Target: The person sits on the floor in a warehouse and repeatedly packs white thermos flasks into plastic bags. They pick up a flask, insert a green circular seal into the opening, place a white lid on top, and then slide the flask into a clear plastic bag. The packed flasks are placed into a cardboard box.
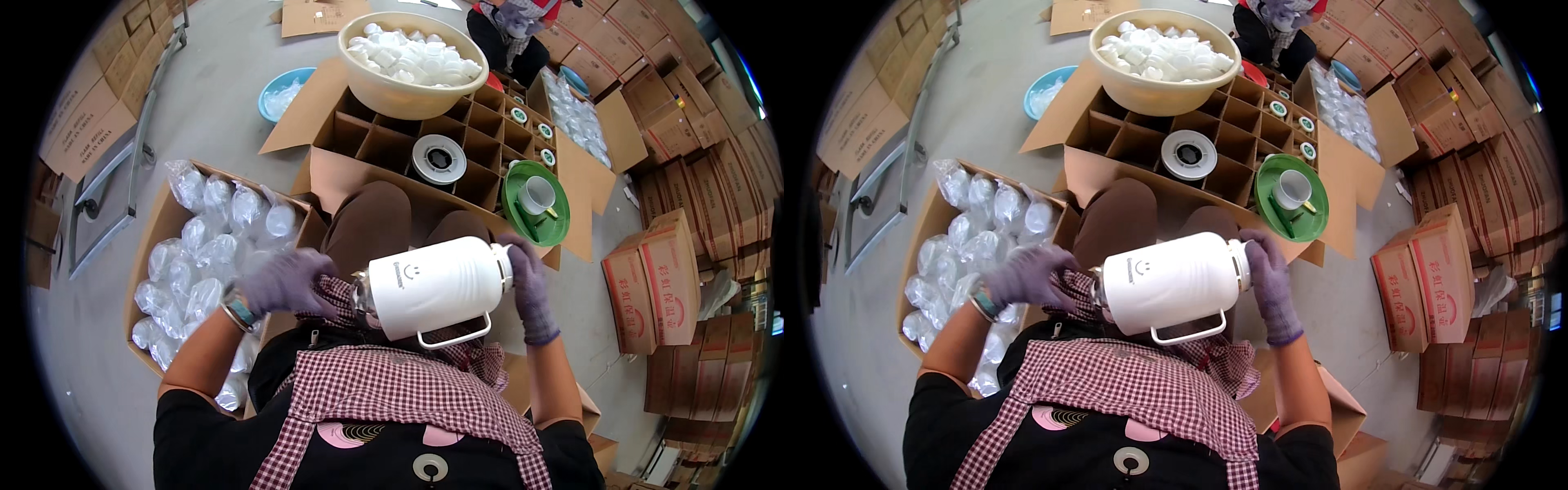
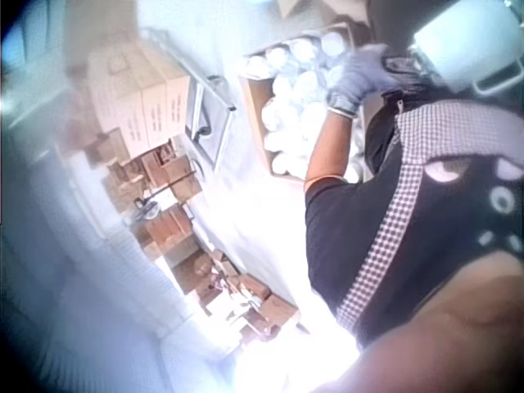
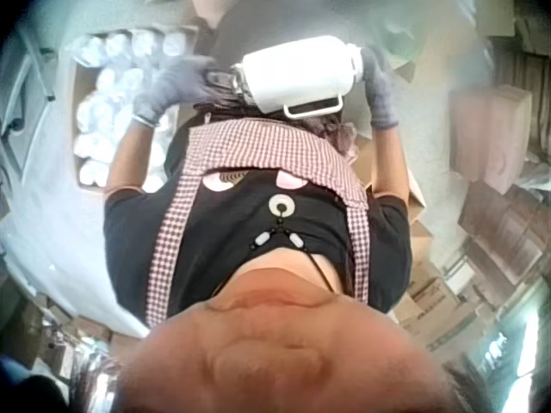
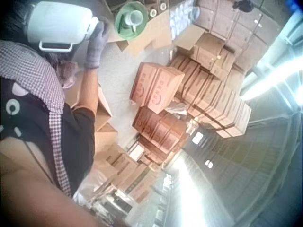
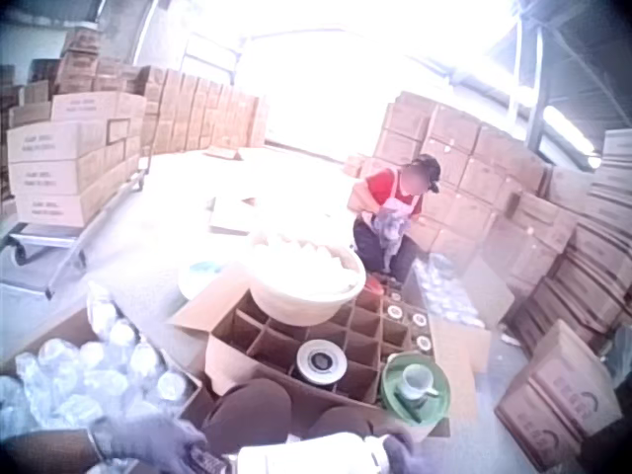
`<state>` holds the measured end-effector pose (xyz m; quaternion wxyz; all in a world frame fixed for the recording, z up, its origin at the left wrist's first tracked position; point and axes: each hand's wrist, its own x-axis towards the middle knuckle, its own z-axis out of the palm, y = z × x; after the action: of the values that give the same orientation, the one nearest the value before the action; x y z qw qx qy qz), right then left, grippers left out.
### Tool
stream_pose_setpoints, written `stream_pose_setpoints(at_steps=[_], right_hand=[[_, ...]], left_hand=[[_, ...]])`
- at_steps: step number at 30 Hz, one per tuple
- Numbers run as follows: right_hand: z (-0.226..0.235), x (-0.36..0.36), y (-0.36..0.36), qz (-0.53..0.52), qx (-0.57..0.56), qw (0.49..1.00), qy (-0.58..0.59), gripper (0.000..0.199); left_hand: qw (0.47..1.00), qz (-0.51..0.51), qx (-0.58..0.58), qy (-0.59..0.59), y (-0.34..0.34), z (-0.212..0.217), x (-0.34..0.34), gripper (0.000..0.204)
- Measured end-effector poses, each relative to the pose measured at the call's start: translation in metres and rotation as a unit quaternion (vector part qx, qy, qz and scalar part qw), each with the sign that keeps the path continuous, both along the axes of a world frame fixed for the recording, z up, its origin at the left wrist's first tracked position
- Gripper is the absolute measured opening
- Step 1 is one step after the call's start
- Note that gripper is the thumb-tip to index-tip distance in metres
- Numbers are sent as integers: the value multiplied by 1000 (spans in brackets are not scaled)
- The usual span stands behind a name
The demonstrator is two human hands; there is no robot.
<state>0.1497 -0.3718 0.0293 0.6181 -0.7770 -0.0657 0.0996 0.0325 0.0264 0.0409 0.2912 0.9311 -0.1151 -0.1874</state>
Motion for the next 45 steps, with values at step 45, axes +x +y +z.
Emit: stream_pose_setpoints(at_steps=[45], right_hand=[[158,-70,100,179,176,890,-381,101]], left_hand=[[872,68,-481,-63,-62,-13,21,71]])
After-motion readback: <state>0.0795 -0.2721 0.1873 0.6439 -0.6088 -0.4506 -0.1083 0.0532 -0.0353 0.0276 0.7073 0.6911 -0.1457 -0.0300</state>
